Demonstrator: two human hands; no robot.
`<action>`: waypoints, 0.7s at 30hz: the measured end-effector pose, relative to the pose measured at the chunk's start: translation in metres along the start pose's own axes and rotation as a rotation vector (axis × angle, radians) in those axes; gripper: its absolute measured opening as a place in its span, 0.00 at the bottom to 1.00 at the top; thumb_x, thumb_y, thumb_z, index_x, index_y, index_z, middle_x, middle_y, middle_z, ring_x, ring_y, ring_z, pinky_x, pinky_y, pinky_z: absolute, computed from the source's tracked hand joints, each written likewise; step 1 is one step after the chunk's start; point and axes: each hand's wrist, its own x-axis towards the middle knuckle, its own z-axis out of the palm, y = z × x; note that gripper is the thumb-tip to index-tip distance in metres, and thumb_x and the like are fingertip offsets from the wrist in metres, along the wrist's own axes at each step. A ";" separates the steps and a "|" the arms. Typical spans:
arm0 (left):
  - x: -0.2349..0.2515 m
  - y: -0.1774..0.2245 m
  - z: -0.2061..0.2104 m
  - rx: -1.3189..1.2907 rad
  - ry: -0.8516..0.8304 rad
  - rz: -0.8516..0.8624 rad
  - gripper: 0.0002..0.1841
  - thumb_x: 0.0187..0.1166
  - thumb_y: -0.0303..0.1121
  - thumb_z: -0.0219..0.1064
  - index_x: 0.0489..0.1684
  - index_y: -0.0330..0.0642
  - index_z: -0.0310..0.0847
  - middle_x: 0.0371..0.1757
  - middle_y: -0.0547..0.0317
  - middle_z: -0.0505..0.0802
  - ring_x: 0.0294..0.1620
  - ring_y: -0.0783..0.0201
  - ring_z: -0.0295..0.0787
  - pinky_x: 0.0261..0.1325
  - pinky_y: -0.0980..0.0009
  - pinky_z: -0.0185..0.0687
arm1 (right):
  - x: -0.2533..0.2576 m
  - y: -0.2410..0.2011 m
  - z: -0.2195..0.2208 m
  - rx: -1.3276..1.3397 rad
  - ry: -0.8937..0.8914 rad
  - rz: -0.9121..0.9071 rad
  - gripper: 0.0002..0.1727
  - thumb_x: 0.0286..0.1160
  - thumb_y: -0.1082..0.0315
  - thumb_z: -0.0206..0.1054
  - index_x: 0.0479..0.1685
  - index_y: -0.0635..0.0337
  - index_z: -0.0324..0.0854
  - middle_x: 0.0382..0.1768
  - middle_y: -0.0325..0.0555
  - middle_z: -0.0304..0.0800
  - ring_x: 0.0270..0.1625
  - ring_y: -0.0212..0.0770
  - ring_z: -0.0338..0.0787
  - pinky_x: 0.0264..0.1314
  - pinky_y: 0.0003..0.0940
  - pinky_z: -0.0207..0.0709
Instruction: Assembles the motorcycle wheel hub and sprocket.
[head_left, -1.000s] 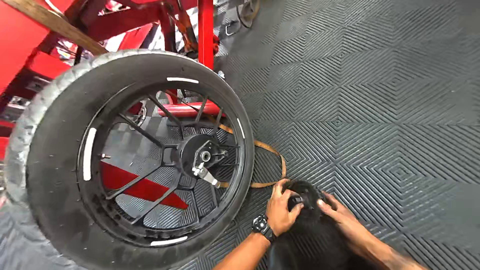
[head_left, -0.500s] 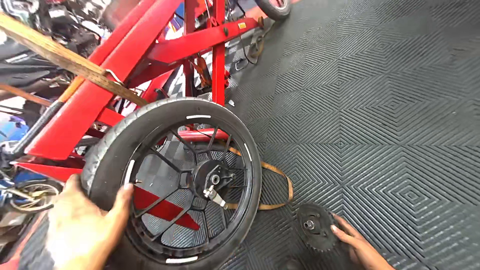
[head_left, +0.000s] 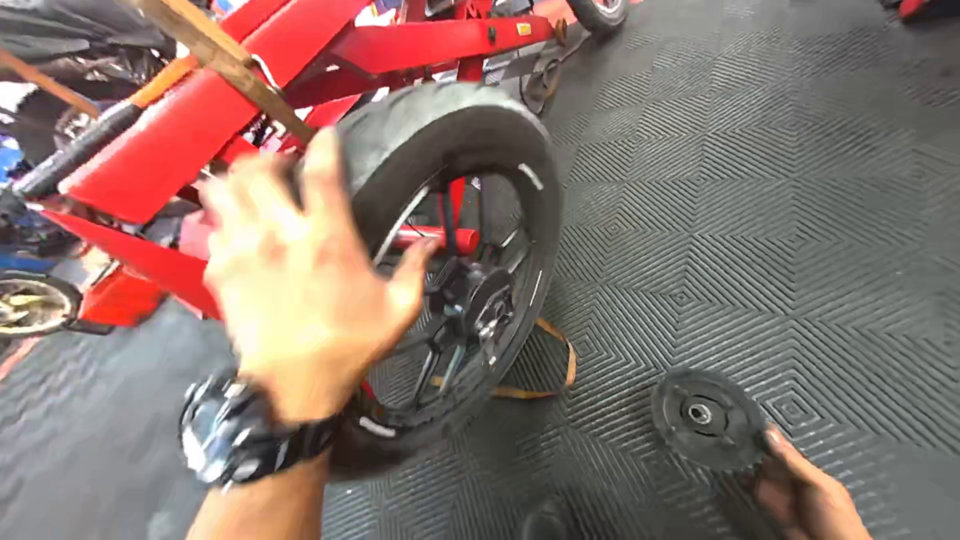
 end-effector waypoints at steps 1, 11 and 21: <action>0.015 0.015 0.001 -0.011 0.001 0.063 0.55 0.60 0.72 0.67 0.90 0.47 0.60 0.78 0.26 0.73 0.75 0.21 0.69 0.54 0.26 0.74 | 0.000 -0.005 -0.003 0.030 0.020 -0.023 0.31 0.86 0.51 0.56 0.87 0.48 0.60 0.63 0.38 0.88 0.62 0.35 0.89 0.64 0.39 0.85; 0.141 0.189 -0.004 -0.278 -0.028 0.876 0.41 0.72 0.64 0.65 0.81 0.46 0.73 0.74 0.44 0.83 0.74 0.41 0.79 0.65 0.37 0.74 | -0.022 -0.043 -0.010 0.227 0.126 -0.215 0.19 0.91 0.48 0.48 0.56 0.44 0.83 0.49 0.35 0.96 0.55 0.34 0.94 0.57 0.44 0.90; 0.164 0.166 0.005 -0.975 0.151 0.966 0.19 0.86 0.46 0.61 0.62 0.44 0.88 0.50 0.62 0.96 0.51 0.70 0.93 0.59 0.62 0.89 | -0.042 -0.054 -0.067 0.413 0.182 -0.427 0.20 0.82 0.54 0.58 0.63 0.58 0.77 0.56 0.48 0.91 0.63 0.46 0.91 0.68 0.56 0.84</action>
